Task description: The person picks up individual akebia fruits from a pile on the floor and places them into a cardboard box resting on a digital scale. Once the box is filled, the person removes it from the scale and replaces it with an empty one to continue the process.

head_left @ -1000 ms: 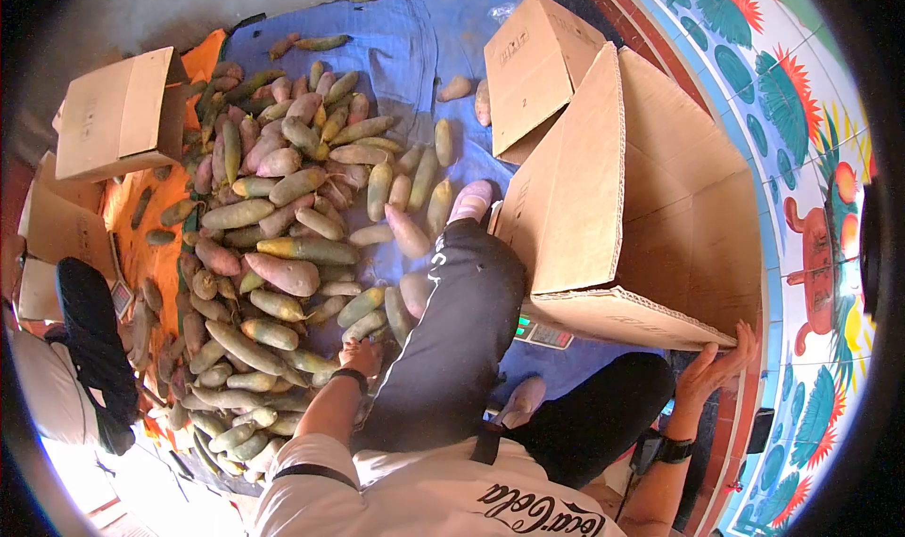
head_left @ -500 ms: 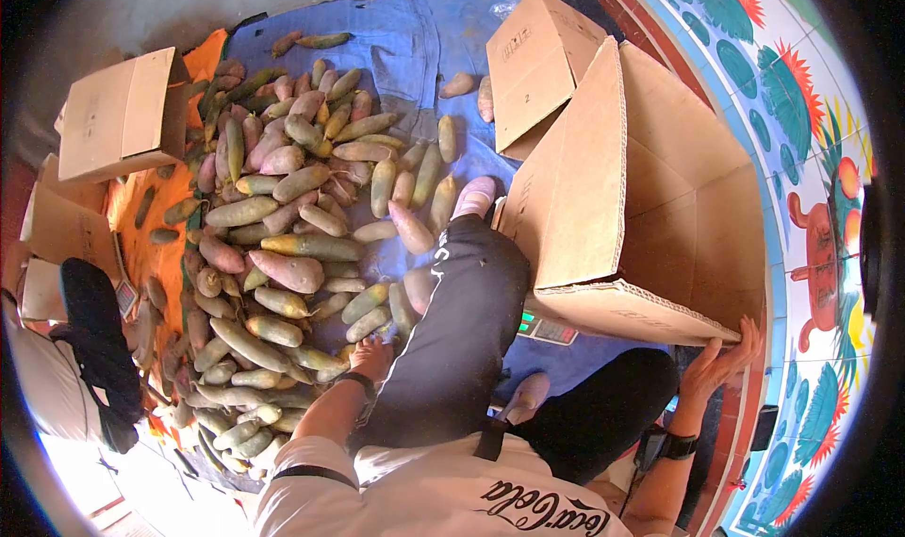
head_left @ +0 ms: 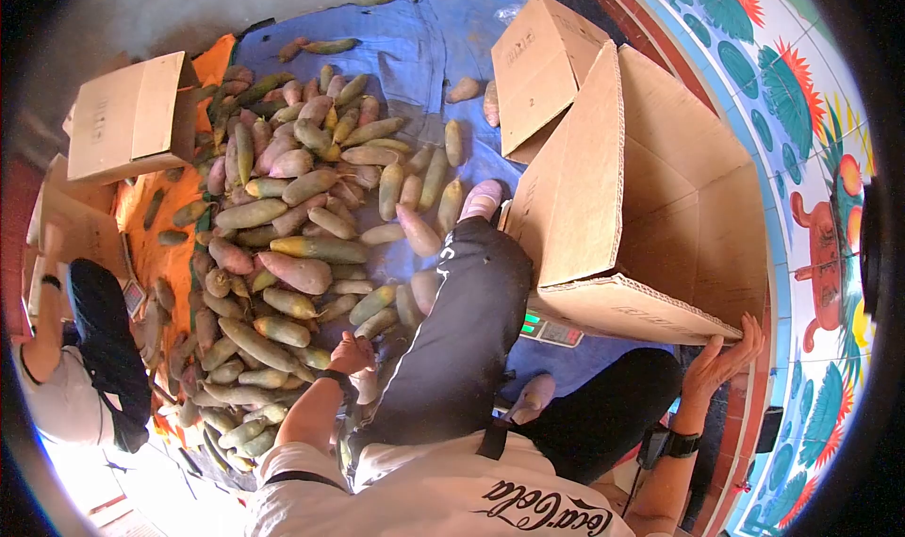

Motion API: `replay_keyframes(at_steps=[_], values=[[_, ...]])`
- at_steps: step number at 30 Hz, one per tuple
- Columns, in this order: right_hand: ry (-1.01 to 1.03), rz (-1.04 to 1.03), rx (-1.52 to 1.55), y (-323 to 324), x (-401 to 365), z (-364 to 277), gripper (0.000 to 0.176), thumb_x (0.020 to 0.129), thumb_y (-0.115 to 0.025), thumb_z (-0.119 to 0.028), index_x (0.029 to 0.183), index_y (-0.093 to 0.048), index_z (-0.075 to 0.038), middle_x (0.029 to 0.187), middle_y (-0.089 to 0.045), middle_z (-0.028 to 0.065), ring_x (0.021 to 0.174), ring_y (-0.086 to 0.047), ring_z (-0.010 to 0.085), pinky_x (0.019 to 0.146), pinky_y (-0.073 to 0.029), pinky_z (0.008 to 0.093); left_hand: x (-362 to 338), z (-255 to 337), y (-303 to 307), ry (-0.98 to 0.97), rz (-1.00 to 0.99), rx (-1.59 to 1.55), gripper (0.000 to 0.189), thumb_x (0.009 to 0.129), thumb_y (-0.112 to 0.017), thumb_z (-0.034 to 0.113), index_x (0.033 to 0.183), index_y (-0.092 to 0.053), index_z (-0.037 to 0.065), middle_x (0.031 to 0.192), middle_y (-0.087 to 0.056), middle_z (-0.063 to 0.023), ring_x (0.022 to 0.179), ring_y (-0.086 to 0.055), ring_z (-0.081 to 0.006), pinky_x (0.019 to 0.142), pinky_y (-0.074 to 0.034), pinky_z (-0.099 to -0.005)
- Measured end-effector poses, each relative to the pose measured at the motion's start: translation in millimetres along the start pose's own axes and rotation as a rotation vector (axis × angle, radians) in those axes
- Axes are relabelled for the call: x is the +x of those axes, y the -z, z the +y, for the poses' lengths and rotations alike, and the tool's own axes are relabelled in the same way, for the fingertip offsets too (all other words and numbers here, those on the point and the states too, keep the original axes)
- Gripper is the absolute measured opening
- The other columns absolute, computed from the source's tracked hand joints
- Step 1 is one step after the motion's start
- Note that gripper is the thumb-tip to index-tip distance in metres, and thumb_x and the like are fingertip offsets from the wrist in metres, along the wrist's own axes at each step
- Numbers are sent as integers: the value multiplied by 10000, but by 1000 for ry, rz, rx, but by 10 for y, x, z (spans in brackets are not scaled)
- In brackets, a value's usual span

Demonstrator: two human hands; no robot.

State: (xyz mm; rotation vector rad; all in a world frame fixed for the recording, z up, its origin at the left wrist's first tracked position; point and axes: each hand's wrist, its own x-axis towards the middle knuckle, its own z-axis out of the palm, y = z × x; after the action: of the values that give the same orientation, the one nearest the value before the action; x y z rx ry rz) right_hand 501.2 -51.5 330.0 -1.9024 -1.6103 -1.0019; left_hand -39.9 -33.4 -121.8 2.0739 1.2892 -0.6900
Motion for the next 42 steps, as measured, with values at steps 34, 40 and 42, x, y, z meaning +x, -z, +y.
replay_keyframes(at_steps=[34, 40, 42], values=[[44, 33, -8, -21, 7, 15, 489, 919, -365, -408, 1175, -431, 3, 1175, -456, 183, 1141, -399, 337, 1020, -220, 500, -1237, 95, 1008, 724, 587, -213, 392, 666, -606, 89, 1053, -551, 129, 1153, -444, -84, 1135, -390, -282, 924, -350, -428], [25, 28, -11, -28, -1, 33, 498, 916, -368, -420, 1177, -430, -1, 1179, -456, 180, 1144, -396, 335, 1022, -222, 490, -1230, -54, 1105, 796, 592, -153, 477, 741, -533, 39, 1210, -468, 99, 1376, -306, -89, 1294, -240, -303, 1024, -228, -516], [33, 31, -24, -29, -3, 45, 506, 912, -377, -428, 1177, -434, 0, 1180, -457, 184, 1144, -392, 340, 1017, -228, 482, -1226, -215, 1121, 773, 521, -93, 467, 760, -522, 47, 1221, -462, 101, 1382, -305, -83, 1308, -220, -297, 1032, -213, -521]])
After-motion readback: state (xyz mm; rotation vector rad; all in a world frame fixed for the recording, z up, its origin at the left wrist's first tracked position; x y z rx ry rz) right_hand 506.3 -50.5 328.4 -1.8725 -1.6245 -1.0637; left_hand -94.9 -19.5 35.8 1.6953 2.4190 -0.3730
